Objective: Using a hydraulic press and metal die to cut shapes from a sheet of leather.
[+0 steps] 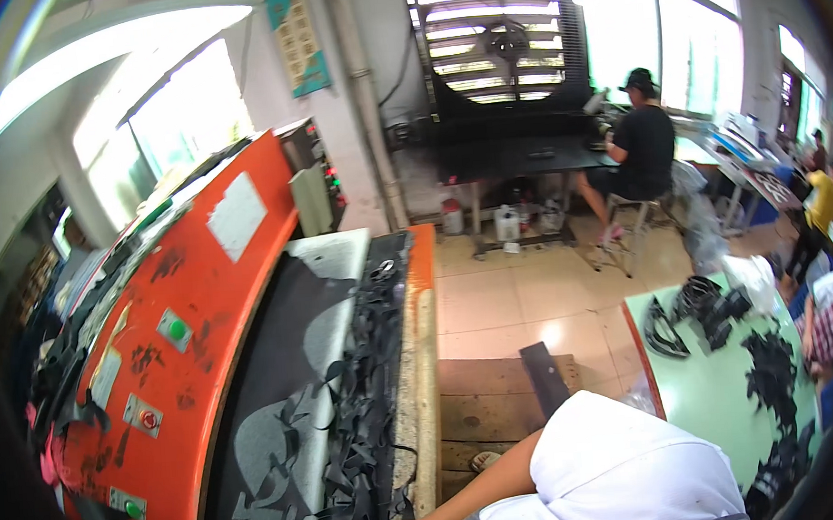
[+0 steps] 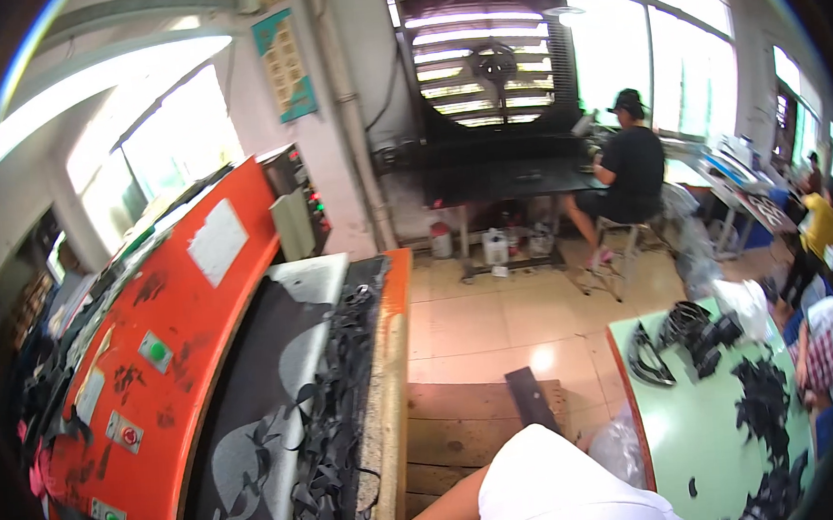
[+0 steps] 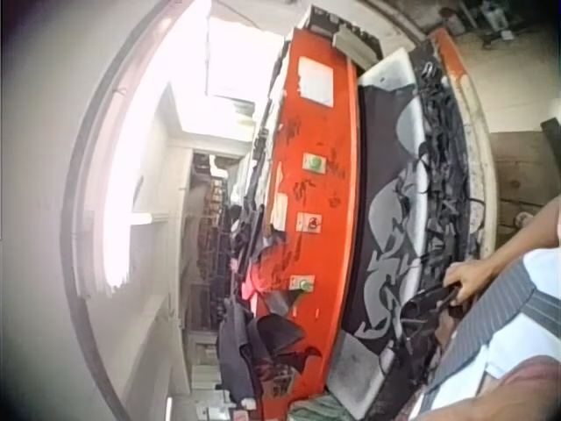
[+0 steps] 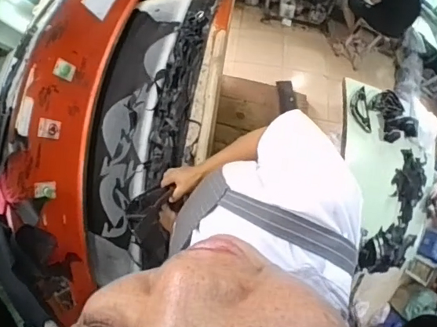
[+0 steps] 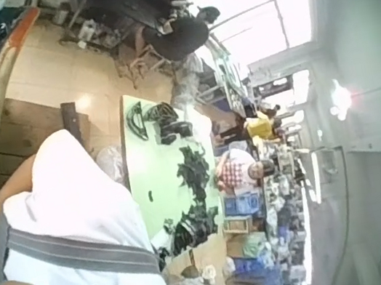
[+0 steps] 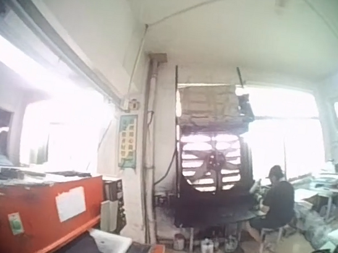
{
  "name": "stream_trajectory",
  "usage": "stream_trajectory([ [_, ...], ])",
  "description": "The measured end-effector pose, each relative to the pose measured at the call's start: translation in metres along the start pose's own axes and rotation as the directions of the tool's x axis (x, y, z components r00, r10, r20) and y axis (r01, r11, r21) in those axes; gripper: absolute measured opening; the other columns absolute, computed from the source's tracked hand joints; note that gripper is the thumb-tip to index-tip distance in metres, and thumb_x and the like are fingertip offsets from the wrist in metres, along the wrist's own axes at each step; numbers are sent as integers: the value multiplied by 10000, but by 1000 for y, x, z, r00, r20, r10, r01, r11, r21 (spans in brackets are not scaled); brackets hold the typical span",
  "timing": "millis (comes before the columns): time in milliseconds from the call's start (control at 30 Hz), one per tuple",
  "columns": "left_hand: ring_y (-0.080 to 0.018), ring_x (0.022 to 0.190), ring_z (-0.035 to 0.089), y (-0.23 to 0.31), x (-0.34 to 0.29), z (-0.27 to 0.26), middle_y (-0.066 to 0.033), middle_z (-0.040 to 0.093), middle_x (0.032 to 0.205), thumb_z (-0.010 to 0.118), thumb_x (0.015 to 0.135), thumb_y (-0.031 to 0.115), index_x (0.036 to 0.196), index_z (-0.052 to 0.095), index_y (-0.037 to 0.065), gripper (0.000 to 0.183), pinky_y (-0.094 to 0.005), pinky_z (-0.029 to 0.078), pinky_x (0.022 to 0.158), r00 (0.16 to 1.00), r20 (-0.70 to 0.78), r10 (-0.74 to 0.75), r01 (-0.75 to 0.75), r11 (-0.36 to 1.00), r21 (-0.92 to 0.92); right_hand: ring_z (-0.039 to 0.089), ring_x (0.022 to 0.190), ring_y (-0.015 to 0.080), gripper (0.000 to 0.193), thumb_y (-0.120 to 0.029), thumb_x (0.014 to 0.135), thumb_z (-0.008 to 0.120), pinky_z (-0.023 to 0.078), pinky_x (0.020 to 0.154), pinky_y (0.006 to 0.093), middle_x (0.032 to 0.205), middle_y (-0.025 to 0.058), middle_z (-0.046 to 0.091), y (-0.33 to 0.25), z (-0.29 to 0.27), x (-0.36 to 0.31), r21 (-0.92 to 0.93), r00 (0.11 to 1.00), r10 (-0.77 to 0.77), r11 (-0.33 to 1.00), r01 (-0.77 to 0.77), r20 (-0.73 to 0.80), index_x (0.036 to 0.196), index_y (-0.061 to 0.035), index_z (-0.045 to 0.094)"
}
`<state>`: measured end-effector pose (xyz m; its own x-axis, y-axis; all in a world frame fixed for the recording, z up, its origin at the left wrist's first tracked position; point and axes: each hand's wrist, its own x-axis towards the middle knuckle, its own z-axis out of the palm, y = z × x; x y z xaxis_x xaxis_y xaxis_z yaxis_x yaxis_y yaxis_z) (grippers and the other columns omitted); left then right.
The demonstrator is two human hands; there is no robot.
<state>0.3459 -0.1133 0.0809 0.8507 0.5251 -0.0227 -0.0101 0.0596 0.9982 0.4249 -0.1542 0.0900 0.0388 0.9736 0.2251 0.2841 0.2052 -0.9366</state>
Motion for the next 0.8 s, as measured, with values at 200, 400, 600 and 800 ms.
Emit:
stream_trajectory([
  [200, -243, 1030, 583, 2, -44, -29, -129, 607, 1102, 649, 854, 169, 1170, 546, 28, 362, -360, 464, 911, 991, 130, -34, 22, 996, 91, 621, 801, 189, 321, -248, 775, 707, 506, 661, 348, 876, 83, 659, 8, 39, -4, 316, 992, 124, 942, -113, -16, 1016, -47, 641],
  [400, -257, 1034, 586, 7, -85, -66, -135, 607, 1115, 661, 846, 193, 1178, 552, 38, 382, -368, 465, 914, 990, 135, -33, 12, 988, 153, 649, 708, 212, 329, -225, 743, 694, 530, 645, 366, 787, 105, 660, 2, 20, -19, 221, 954, 217, 960, -170, -207, 1002, -27, 647],
  [600, -271, 1037, 589, 23, -125, -113, -141, 607, 1128, 672, 838, 217, 1186, 559, 49, 403, -376, 465, 917, 999, 28, -35, 26, 967, 255, 540, 980, 370, 441, -351, 708, 644, 446, 839, 439, 958, 188, 586, -9, 11, -28, -235, 942, 187, 938, -256, -279, 1020, -41, 620],
  [800, -284, 1041, 592, 46, -154, -131, -147, 608, 1141, 684, 830, 242, 1193, 566, 60, 423, -384, 465, 919, 995, -96, -20, 54, 931, 361, 566, 942, 348, 447, -373, 674, 643, 470, 780, 450, 889, 189, 599, -11, -1, -16, -587, 972, 95, 783, -207, -216, 1011, -79, 645],
])
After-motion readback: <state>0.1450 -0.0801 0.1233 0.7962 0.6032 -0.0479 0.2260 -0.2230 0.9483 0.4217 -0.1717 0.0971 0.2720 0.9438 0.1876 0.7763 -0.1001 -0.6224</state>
